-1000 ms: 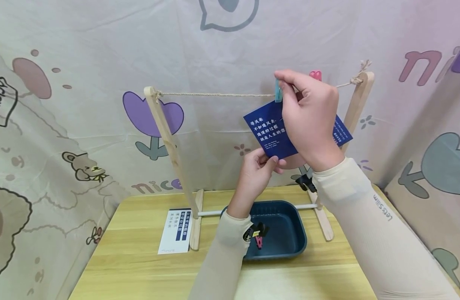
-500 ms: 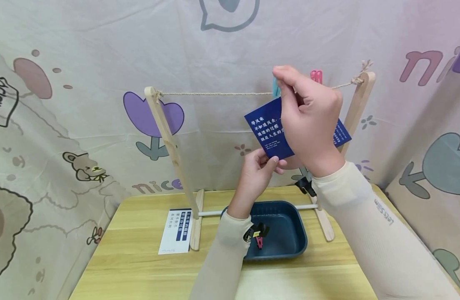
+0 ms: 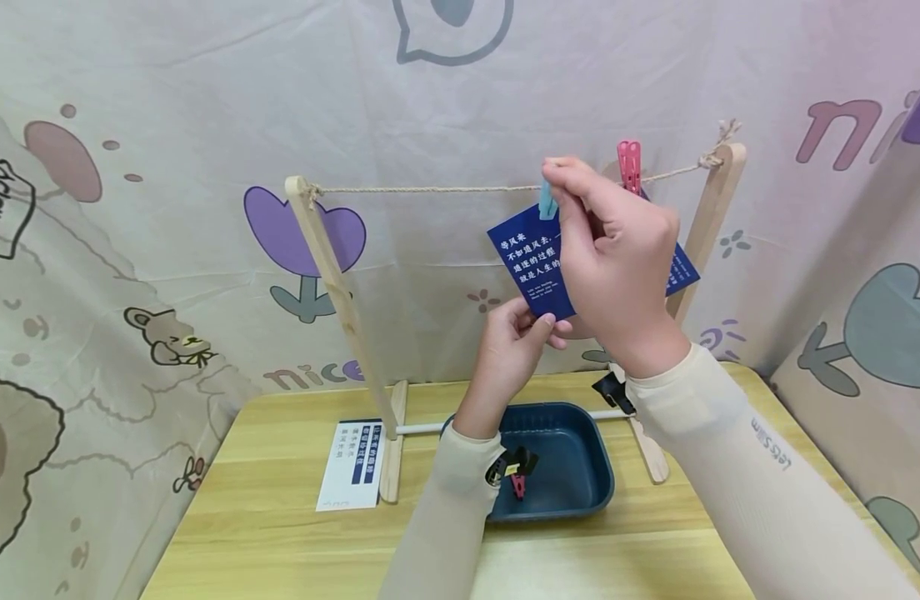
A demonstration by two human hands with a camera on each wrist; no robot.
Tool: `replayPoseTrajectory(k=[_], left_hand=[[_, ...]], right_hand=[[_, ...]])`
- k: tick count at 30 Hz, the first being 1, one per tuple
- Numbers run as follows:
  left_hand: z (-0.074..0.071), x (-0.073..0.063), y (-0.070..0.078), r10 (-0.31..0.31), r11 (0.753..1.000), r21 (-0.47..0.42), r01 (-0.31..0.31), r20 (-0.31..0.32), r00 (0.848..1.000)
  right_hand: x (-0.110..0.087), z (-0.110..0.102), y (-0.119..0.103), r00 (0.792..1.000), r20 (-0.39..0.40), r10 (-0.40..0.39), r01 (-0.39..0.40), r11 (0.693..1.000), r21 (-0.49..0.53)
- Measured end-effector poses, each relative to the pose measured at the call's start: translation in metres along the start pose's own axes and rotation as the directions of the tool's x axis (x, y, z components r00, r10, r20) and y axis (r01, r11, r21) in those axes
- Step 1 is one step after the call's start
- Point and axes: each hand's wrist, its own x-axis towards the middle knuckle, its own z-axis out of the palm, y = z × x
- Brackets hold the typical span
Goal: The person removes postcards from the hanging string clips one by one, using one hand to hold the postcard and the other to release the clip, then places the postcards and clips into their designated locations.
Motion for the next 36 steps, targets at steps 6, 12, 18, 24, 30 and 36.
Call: replayPoseTrajectory(k=[6,12,18,24,30,36], left_hand=[[0.001,0.000,-0.001,0.007,1.000,-0.004,-0.007,0.003,1.000],[0.002,0.000,0.000,0.005,1.000,-0.026,-0.005,0.004,1.000],[0.002,0.001,-0.001,0.004,0.999,-0.034,-0.004,-0.009,1.000],[0.003,0.002,-0.002,0.002,0.998,-0.058,-0.003,-0.011,1.000],[0.002,0.003,-0.001,0.003,0.999,-0.040,-0.003,-0.012,1.000],[0.002,0.003,-0.001,-0.007,0.998,-0.065,0.007,-0.009,1.000]], right_hand=[[-0.008,-0.004,0.001,0.999,0.026,0.036,-0.035,0.999,-0.021],[-0.017,-0.006,0.006,0.998,0.027,0.060,-0.059,0.998,-0.038],[-0.025,-0.006,0.011,0.997,0.033,0.067,-0.065,0.996,-0.056],[-0.036,-0.010,0.016,0.994,0.042,0.106,-0.103,0.992,-0.071],[-0.049,-0.015,0.022,0.989,0.073,0.129,-0.122,0.989,-0.088],[-0.063,-0.019,0.029,0.984,0.069,0.164,-0.157,0.983,-0.095]])
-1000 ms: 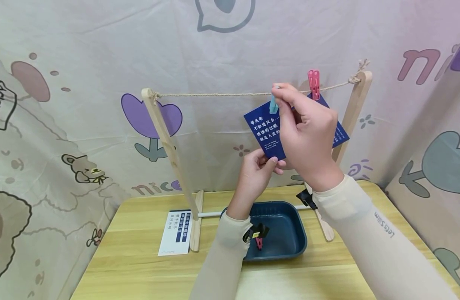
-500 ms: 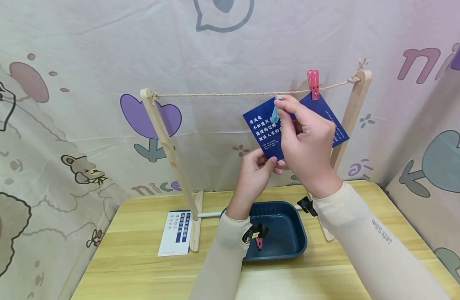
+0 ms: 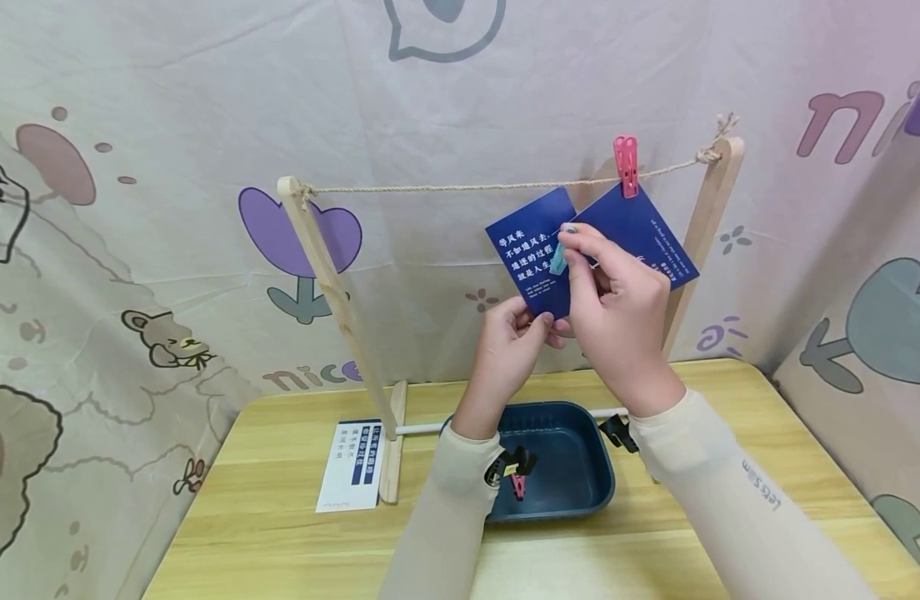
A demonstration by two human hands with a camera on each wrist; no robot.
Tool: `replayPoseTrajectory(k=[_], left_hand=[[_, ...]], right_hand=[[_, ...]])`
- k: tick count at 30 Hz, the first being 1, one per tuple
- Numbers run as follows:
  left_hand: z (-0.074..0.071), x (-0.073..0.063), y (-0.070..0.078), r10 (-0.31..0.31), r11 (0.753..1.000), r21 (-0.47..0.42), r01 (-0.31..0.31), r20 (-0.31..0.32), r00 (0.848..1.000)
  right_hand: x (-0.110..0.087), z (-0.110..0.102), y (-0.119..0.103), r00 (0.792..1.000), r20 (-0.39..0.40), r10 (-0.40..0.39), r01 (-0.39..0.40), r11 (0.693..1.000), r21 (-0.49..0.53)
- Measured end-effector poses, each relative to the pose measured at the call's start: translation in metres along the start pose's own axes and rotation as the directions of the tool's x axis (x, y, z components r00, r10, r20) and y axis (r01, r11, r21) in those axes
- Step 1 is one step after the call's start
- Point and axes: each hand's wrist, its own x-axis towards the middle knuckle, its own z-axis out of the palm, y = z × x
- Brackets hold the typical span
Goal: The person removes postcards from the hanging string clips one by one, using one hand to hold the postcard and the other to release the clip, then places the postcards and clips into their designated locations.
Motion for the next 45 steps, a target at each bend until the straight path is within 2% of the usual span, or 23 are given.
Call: replayPoseTrajectory(k=[8,15,22,37,45], left_hand=[[0.002,0.000,0.000,0.001,1.000,0.006,-0.001,-0.016,1.000],[0.003,0.000,-0.001,0.013,1.000,-0.012,-0.013,-0.007,1.000],[0.002,0.000,-0.002,-0.001,1.000,0.023,0.001,-0.014,1.000],[0.003,-0.001,-0.004,0.008,0.999,0.042,-0.007,-0.023,1.000],[0.003,0.001,-0.004,0.010,1.000,0.011,-0.010,-0.025,1.000]], right_hand=[[-0.019,-0.005,0.010,0.997,-0.046,0.065,-0.065,0.998,0.012],[-0.034,-0.010,0.012,0.993,-0.041,0.108,-0.107,0.994,0.022],[-0.048,-0.011,0.016,0.988,-0.049,0.144,-0.142,0.989,0.041],[-0.073,-0.012,0.031,0.982,-0.056,0.181,-0.179,0.983,0.048],[-0.081,-0.011,0.036,0.980,-0.049,0.192,-0.189,0.981,0.047]])
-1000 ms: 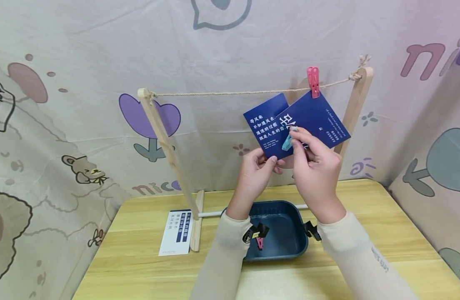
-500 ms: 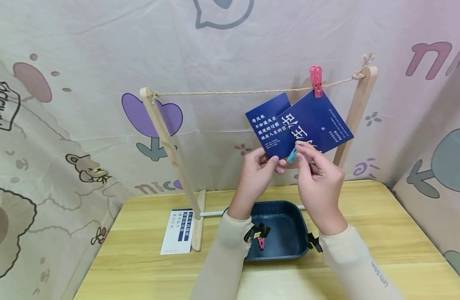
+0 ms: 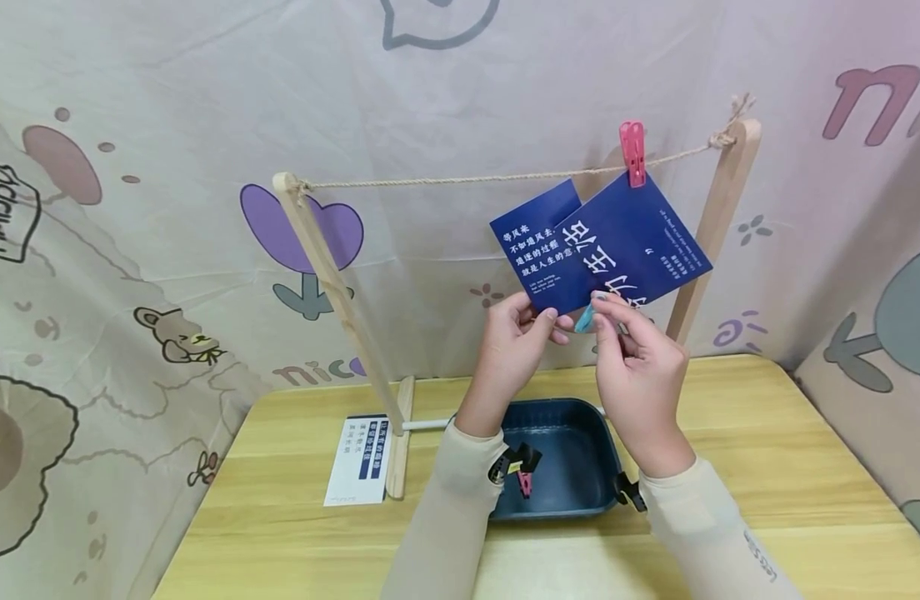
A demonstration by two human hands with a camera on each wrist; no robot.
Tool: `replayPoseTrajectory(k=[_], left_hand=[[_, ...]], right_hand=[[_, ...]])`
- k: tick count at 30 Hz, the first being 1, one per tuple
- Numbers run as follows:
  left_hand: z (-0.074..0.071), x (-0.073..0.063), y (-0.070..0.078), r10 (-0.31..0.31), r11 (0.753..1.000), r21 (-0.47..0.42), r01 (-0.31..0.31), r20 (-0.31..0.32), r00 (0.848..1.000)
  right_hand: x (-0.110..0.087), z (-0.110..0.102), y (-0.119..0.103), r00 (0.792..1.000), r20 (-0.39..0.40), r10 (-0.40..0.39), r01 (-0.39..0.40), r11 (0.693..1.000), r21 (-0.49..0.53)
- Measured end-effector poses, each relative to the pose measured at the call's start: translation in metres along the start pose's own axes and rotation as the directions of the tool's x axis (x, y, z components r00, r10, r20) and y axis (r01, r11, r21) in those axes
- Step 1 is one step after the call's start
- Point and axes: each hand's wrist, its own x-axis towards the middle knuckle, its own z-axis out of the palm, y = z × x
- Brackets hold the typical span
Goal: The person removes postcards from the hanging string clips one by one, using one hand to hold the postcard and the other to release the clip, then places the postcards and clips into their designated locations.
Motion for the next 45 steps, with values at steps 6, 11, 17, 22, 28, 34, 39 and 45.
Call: replayPoseTrajectory(k=[6,11,17,22,28,34,39,45], left_hand=[[-0.001,0.001,0.001,0.002,1.000,-0.005,-0.002,-0.009,1.000],[-0.002,0.001,0.002,-0.010,1.000,0.011,0.010,-0.014,1.000],[-0.003,0.002,0.002,-0.011,1.000,0.014,0.011,-0.009,1.000],[-0.002,0.004,0.002,0.002,1.000,0.028,-0.002,-0.009,1.000],[-0.003,0.003,0.001,0.000,0.999,0.041,0.000,-0.011,1.000],[-0.006,0.002,0.003,-0.014,0.997,0.076,0.015,-0.023,1.000],[-0.009,0.001,0.004,-0.046,0.993,0.111,0.049,-0.034,0.998],[-0.015,-0.004,-0.001,-0.101,0.985,0.135,0.105,-0.038,0.994]], right_hand=[[-0.004,0.000,0.003,1.000,0.008,0.014,-0.014,1.000,0.002],[-0.006,0.001,0.006,1.000,0.004,0.016,-0.016,1.000,0.008],[-0.008,0.002,0.006,1.000,0.019,0.016,-0.017,1.000,0.024],[-0.007,0.001,0.004,1.000,0.026,0.018,-0.018,1.000,0.019],[-0.007,-0.001,0.002,0.997,0.072,0.036,-0.037,0.999,0.022],[-0.005,0.002,-0.003,0.994,0.097,0.059,-0.064,0.997,0.050],[-0.004,0.002,-0.005,0.990,0.133,0.054,-0.055,0.998,0.002],[-0.009,-0.003,-0.004,0.965,0.231,0.121,-0.083,0.982,-0.168]])
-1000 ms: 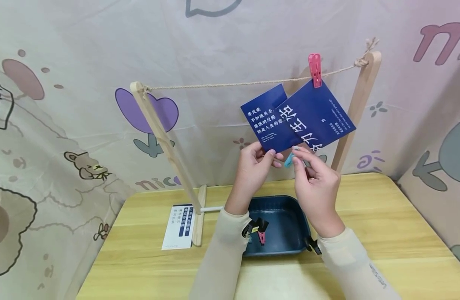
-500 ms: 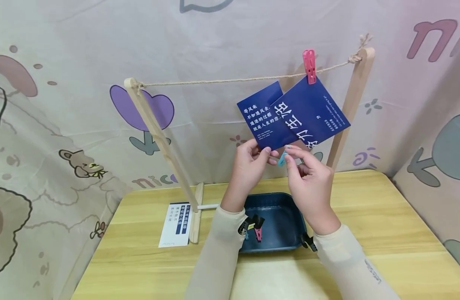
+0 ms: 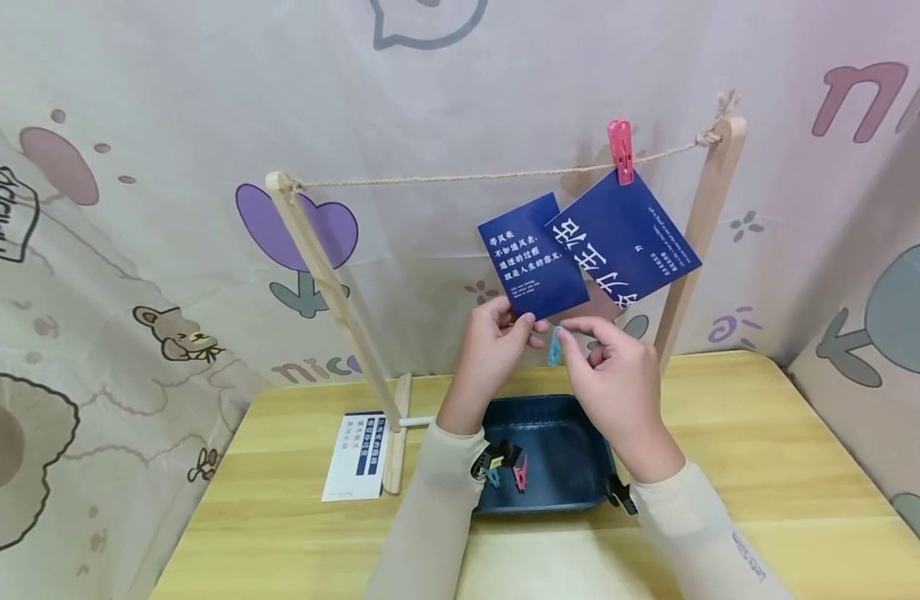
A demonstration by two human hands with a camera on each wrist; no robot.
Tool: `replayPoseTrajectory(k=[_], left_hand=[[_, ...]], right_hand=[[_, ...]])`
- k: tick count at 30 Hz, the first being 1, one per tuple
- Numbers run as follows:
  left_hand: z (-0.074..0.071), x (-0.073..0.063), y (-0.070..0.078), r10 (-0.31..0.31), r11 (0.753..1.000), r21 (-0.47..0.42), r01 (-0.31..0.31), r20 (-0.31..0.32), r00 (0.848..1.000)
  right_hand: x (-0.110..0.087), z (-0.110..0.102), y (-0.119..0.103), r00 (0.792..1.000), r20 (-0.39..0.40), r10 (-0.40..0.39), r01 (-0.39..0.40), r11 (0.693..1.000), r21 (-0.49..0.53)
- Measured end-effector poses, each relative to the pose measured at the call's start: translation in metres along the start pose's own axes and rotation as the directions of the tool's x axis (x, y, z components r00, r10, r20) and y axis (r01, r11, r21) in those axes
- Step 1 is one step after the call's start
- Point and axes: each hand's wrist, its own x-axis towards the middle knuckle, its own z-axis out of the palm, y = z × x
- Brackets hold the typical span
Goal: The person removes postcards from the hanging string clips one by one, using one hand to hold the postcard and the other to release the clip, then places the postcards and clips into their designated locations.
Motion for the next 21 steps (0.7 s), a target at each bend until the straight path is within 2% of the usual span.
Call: replayPoseTrajectory(k=[7,12,16,21], left_hand=[[-0.012,-0.008,-0.005,-0.046,0.998,0.038,0.046,-0.007,0.999],[-0.022,-0.013,-0.006,-0.086,0.994,0.070,0.086,-0.010,0.996],[-0.029,-0.018,-0.010,-0.095,0.993,0.066,0.095,-0.002,0.995],[-0.039,-0.028,-0.017,-0.123,0.989,0.082,0.121,0.015,0.992]], right_hand=[[-0.003,0.002,0.001,0.980,0.152,0.126,-0.112,0.989,-0.097],[-0.002,0.003,0.002,0.950,0.247,0.191,-0.156,0.976,-0.155],[-0.002,0.008,0.007,0.924,0.307,0.229,-0.170,0.963,-0.209],[-0.004,0.015,0.013,0.902,0.347,0.258,-0.174,0.951,-0.257]])
